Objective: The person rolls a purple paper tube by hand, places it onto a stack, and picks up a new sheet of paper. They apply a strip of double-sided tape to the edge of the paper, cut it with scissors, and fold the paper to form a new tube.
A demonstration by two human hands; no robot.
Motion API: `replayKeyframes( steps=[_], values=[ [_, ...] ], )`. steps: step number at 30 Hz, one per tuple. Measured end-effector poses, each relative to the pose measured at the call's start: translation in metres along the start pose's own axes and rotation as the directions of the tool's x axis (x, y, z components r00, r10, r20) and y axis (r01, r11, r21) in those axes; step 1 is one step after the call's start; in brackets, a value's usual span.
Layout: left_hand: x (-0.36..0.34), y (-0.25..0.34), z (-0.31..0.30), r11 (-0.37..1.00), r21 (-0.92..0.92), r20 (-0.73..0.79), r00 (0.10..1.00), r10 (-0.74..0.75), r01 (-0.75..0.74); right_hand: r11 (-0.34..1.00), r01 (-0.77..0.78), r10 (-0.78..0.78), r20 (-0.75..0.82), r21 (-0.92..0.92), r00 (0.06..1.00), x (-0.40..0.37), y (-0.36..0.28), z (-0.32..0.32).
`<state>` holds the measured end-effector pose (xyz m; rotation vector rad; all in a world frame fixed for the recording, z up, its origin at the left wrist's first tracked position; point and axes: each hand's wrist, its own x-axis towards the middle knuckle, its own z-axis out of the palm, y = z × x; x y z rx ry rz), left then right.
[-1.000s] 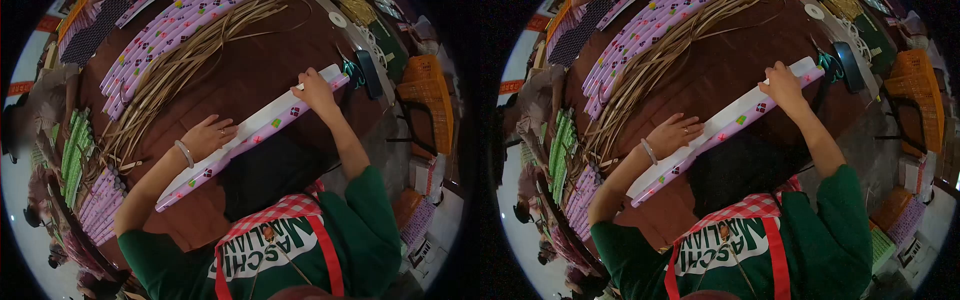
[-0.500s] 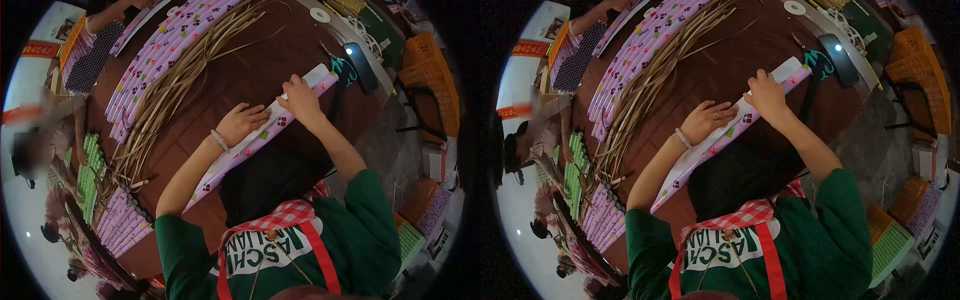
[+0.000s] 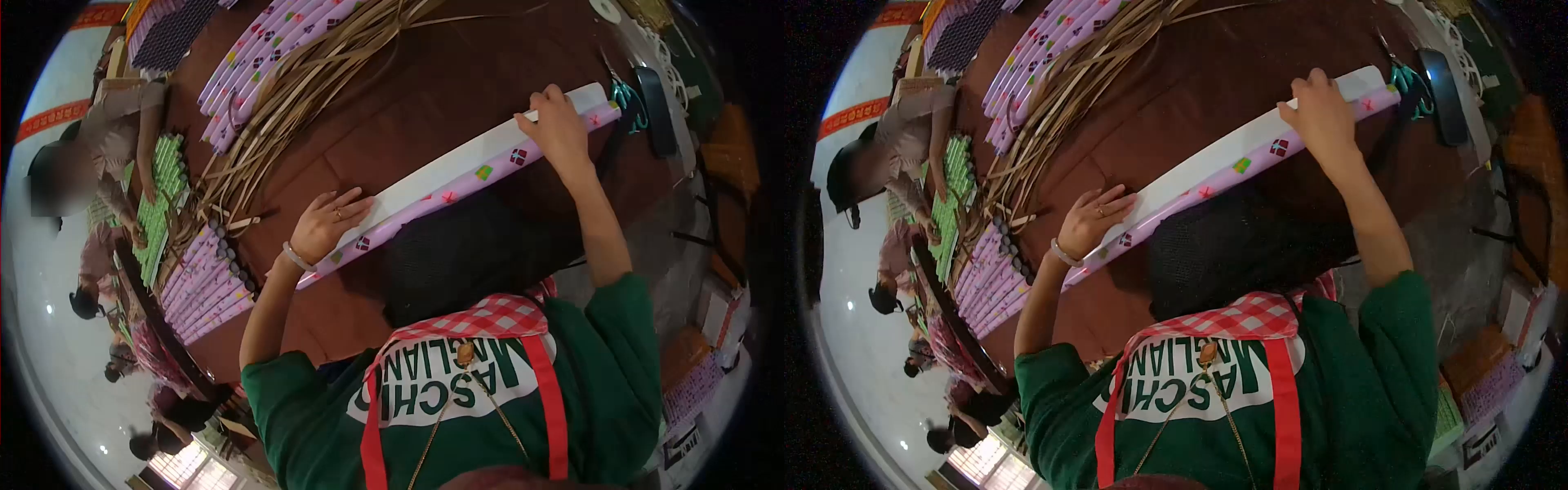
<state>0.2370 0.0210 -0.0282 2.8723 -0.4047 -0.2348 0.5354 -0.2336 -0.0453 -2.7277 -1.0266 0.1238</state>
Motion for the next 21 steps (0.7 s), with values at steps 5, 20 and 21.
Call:
replayKeyframes(
  steps=[5,20,21],
  values=[
    [-0.049,0.008,0.003,0.991,0.017,-0.06,0.989,-0.132,0.134,0.999,0.018,-0.017,0.012,-0.035,1.0,0.001,0.002,0.002],
    [0.027,0.028,0.008,0.975,-0.168,-0.288,0.938,-0.19,0.146,1.0,-0.006,0.007,0.042,-0.03,0.999,0.001,-0.005,-0.007],
    [0.058,0.032,0.009,0.976,-0.2,-0.31,0.94,-0.142,0.082,1.0,0.008,-0.007,0.021,-0.025,1.0,0.0,-0.004,-0.004]
  ],
)
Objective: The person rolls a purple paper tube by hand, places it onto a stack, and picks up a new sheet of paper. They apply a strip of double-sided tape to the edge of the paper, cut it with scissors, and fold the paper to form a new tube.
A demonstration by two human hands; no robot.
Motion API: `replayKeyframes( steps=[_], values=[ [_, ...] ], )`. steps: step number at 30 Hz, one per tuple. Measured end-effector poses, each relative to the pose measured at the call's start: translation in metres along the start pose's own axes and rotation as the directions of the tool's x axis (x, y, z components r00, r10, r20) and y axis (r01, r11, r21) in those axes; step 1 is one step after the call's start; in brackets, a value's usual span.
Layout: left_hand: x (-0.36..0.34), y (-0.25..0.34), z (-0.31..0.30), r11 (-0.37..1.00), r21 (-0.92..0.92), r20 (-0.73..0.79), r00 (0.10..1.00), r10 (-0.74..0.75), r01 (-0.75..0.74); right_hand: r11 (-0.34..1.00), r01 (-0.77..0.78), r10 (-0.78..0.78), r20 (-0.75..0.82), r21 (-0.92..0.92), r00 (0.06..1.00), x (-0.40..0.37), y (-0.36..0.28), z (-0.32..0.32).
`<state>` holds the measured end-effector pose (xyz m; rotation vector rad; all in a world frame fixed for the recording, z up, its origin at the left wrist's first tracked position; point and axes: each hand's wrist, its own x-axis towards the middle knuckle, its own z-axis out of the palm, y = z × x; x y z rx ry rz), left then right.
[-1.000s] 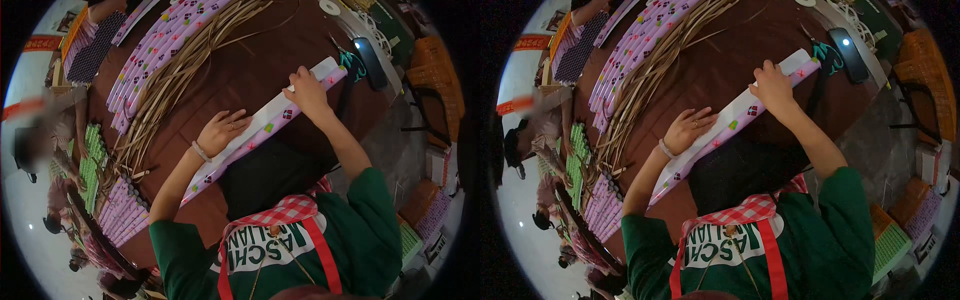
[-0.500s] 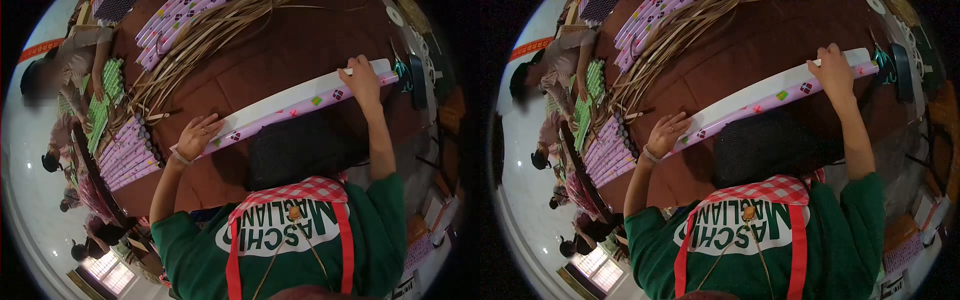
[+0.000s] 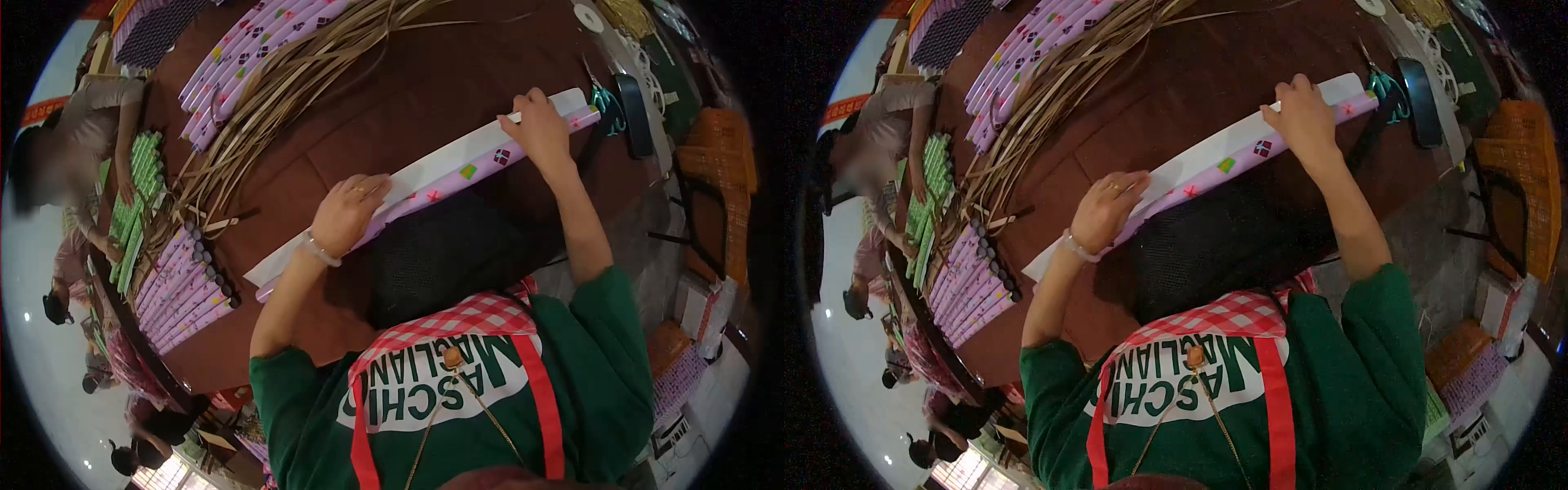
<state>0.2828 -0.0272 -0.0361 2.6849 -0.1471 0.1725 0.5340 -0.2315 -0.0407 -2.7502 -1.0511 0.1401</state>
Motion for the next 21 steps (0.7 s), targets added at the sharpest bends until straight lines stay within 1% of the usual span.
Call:
replayKeyframes(
  steps=[2,4,6,8,10,12,13,15,16,18,19,20,21],
  values=[
    [0.056,0.013,0.026,0.989,-0.107,-0.058,0.993,0.1,-0.105,0.999,-0.007,0.007,0.002,-0.037,1.0,0.002,0.002,0.003],
    [0.1,0.027,0.046,0.986,-0.071,-0.044,0.988,0.149,-0.152,1.0,0.005,-0.005,-0.011,-0.008,1.0,0.001,0.0,0.004],
    [0.129,0.032,0.059,0.975,-0.104,-0.093,0.978,0.188,-0.197,1.0,-0.002,0.002,-0.024,-0.015,1.0,-0.001,-0.001,0.003],
    [0.144,0.033,0.066,0.981,-0.058,0.068,0.979,0.19,-0.186,0.999,0.004,-0.004,-0.018,-0.036,1.0,-0.001,0.0,0.004],
    [0.148,0.035,0.066,0.983,-0.051,0.067,0.981,0.182,-0.179,0.999,0.019,-0.02,-0.014,-0.043,1.0,0.001,0.003,0.003],
    [0.145,0.037,0.061,0.993,-0.057,0.162,0.98,0.113,-0.105,0.998,0.065,-0.065,-0.005,-0.015,0.998,0.0,0.008,0.0],
    [0.141,0.034,0.064,0.984,-0.07,0.064,0.984,0.168,-0.164,0.998,0.065,-0.065,0.003,-0.011,0.998,0.002,0.012,-0.006],
    [0.139,0.031,0.069,0.985,-0.061,0.085,0.983,0.164,-0.16,0.985,0.118,-0.134,0.125,0.123,0.983,0.008,0.022,-0.02],
    [0.139,0.03,0.07,0.986,-0.049,0.1,0.981,0.166,-0.162,0.977,0.139,-0.165,0.158,0.164,0.974,0.014,0.032,-0.019],
    [0.14,0.03,0.068,0.986,-0.07,0.108,0.982,0.158,-0.151,0.951,0.166,-0.217,0.182,0.26,0.959,0.024,0.051,-0.023],
    [0.14,0.03,0.067,0.985,-0.092,0.112,0.982,0.154,-0.144,0.933,0.166,-0.228,0.168,0.319,0.959,0.029,0.06,-0.026],
    [0.141,0.03,0.066,0.985,-0.092,0.113,0.981,0.156,-0.146,0.933,0.164,-0.226,0.167,0.32,0.96,0.034,0.07,-0.026],
    [0.142,0.03,0.065,0.982,-0.046,0.101,0.977,0.186,-0.182,0.935,0.145,-0.207,0.166,0.322,0.964,0.039,0.08,-0.025]
  ],
)
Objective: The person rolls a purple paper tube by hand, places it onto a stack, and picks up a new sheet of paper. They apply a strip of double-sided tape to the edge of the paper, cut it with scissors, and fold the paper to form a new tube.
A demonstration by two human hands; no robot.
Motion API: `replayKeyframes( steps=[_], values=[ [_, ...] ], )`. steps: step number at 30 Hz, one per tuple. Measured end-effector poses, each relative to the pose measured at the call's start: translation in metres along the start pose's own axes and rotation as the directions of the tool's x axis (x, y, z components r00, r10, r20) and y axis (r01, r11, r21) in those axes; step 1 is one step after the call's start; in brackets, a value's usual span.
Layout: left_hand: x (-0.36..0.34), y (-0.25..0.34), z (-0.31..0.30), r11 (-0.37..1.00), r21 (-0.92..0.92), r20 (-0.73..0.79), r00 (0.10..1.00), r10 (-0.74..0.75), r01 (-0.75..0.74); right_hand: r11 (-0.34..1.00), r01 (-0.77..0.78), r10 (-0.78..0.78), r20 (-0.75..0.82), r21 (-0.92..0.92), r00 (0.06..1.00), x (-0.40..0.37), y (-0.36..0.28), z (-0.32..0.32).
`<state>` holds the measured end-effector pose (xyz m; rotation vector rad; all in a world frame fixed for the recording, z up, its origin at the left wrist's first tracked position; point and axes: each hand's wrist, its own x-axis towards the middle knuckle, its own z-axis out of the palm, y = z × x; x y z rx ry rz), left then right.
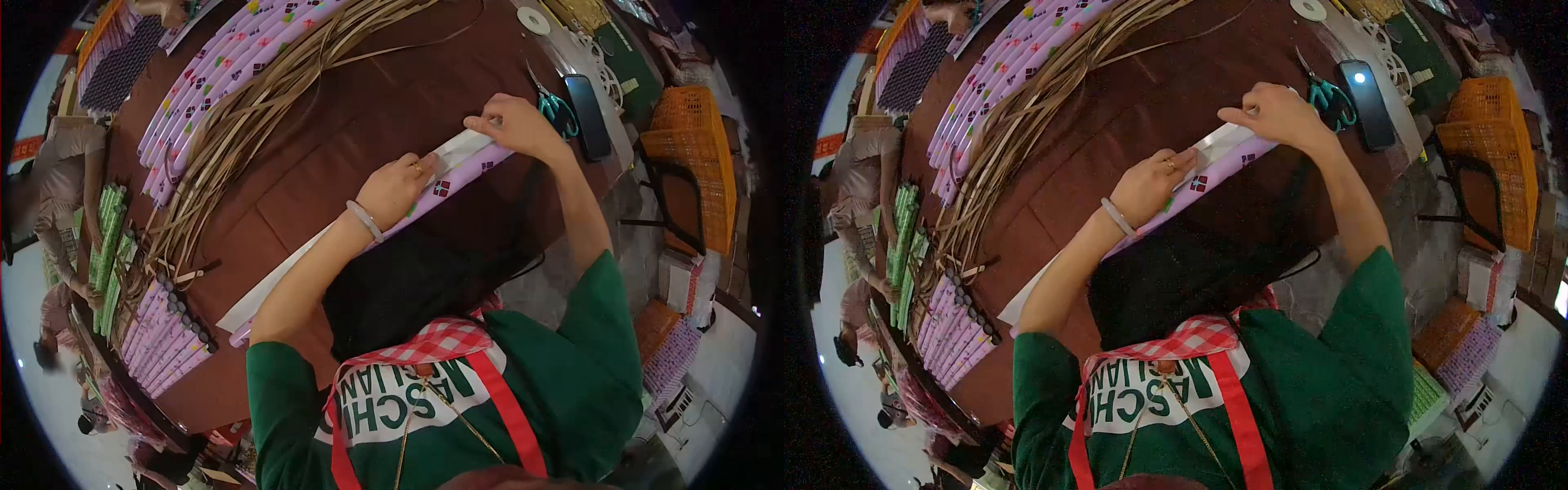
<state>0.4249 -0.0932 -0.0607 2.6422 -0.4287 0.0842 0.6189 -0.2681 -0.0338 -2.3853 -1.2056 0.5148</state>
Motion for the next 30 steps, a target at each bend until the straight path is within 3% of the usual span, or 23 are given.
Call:
replayKeyframes(
  steps=[7,10,14,17,19,23,30],
  values=[
    [-0.006,0.001,-0.002,0.997,0.058,-0.02,0.998,0.059,-0.057,0.993,-0.1,0.099,0.017,0.066,0.995,-0.006,0.03,-0.034],
    [-0.013,0.004,-0.006,0.996,0.083,0.001,0.999,0.039,-0.039,0.985,-0.134,0.116,0.158,0.108,0.98,-0.006,0.046,-0.044],
    [-0.029,0.004,-0.008,0.993,0.103,-0.007,0.998,0.061,-0.06,0.97,-0.172,0.146,0.152,0.174,0.978,-0.013,0.044,-0.045],
    [-0.037,0.005,-0.009,0.991,0.132,0.01,0.999,0.039,-0.04,0.983,-0.105,0.09,0.1,0.154,0.991,-0.016,0.047,-0.038],
    [-0.04,0.005,-0.012,0.991,0.129,0.032,0.999,0.018,-0.022,0.994,-0.106,0.107,-0.033,0.03,0.994,-0.019,0.046,-0.029],
    [-0.04,0.008,-0.013,0.991,0.137,0.057,0.998,-0.001,-0.007,0.981,-0.147,0.156,-0.062,0.127,0.986,-0.024,0.044,-0.02],
    [-0.039,0.007,-0.012,0.988,0.154,0.019,1.0,0.024,-0.026,0.982,-0.187,0.181,-0.164,-0.025,0.97,-0.022,0.039,-0.013]
  ],
)
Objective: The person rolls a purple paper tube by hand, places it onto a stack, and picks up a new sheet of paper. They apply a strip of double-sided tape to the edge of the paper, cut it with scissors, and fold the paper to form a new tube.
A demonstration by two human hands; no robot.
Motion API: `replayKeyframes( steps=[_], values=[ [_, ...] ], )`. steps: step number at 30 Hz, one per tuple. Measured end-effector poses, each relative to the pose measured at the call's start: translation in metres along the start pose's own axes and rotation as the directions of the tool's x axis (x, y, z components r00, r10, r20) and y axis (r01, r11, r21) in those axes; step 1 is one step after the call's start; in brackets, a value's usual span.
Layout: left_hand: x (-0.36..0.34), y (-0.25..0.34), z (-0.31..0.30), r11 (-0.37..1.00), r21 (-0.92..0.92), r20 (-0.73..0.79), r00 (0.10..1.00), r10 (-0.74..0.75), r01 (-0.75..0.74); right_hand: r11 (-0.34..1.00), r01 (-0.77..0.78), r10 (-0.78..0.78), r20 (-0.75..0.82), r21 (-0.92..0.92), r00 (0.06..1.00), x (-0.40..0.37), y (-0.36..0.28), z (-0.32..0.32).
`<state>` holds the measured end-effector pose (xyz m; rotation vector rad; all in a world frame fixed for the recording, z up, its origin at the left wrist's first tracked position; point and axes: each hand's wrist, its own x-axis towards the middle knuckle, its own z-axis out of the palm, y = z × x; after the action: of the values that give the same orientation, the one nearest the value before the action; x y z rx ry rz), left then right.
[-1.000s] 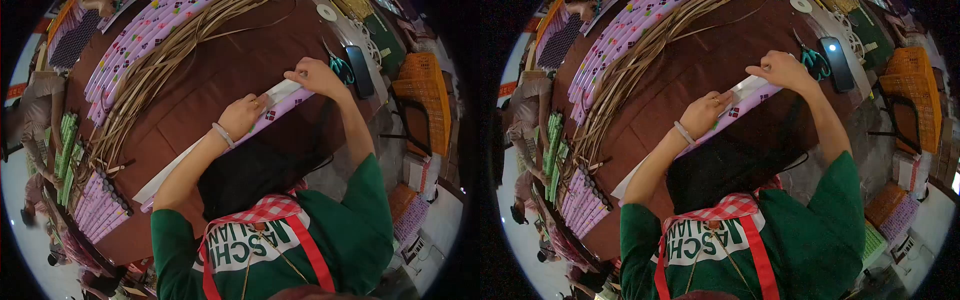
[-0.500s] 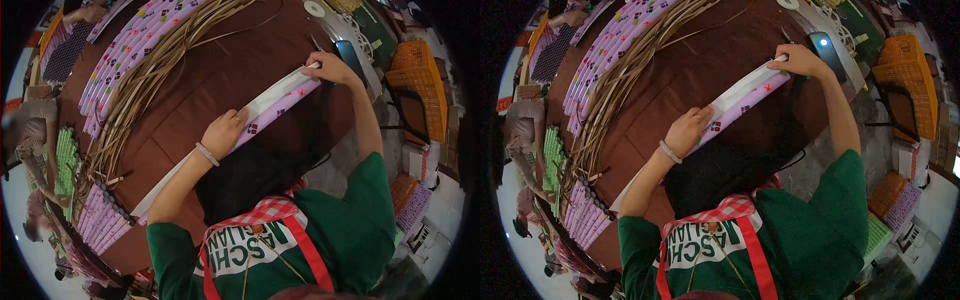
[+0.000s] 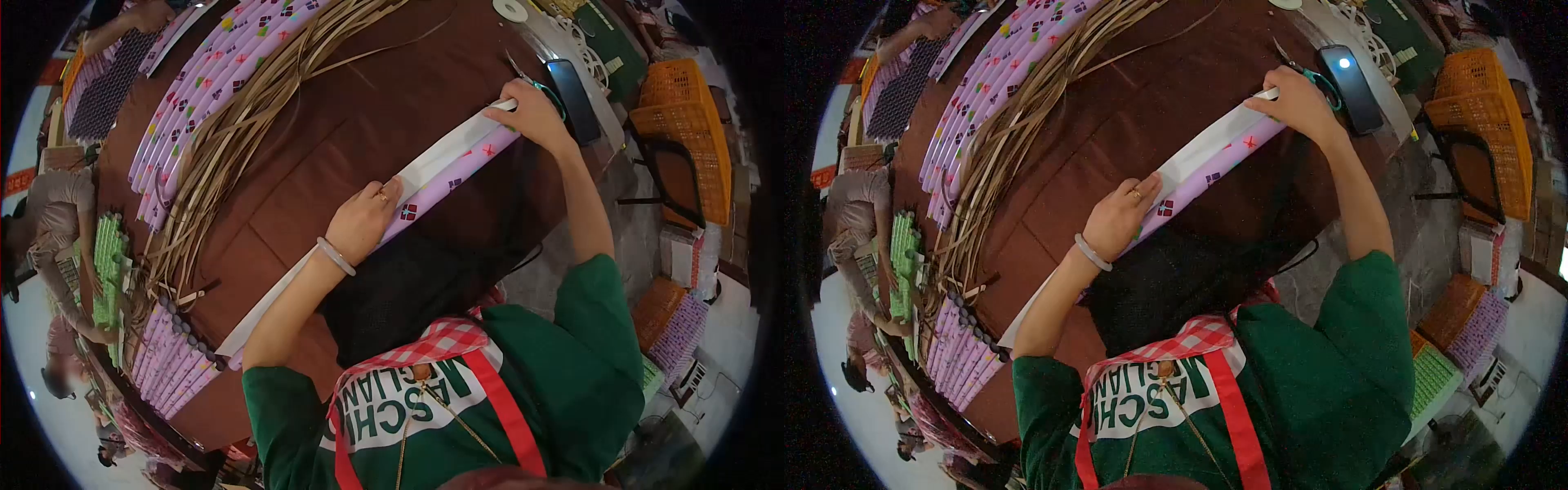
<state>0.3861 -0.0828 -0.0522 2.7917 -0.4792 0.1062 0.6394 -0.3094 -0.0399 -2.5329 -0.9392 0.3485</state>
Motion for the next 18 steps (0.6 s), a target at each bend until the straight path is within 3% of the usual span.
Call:
replayKeyframes(
  steps=[18],
  values=[
    [0.0,0.002,0.001,0.999,0.04,-0.045,0.999,0.024,-0.022,0.994,-0.067,0.061,-0.075,-0.082,0.995,-0.006,-0.015,0.006]
  ],
)
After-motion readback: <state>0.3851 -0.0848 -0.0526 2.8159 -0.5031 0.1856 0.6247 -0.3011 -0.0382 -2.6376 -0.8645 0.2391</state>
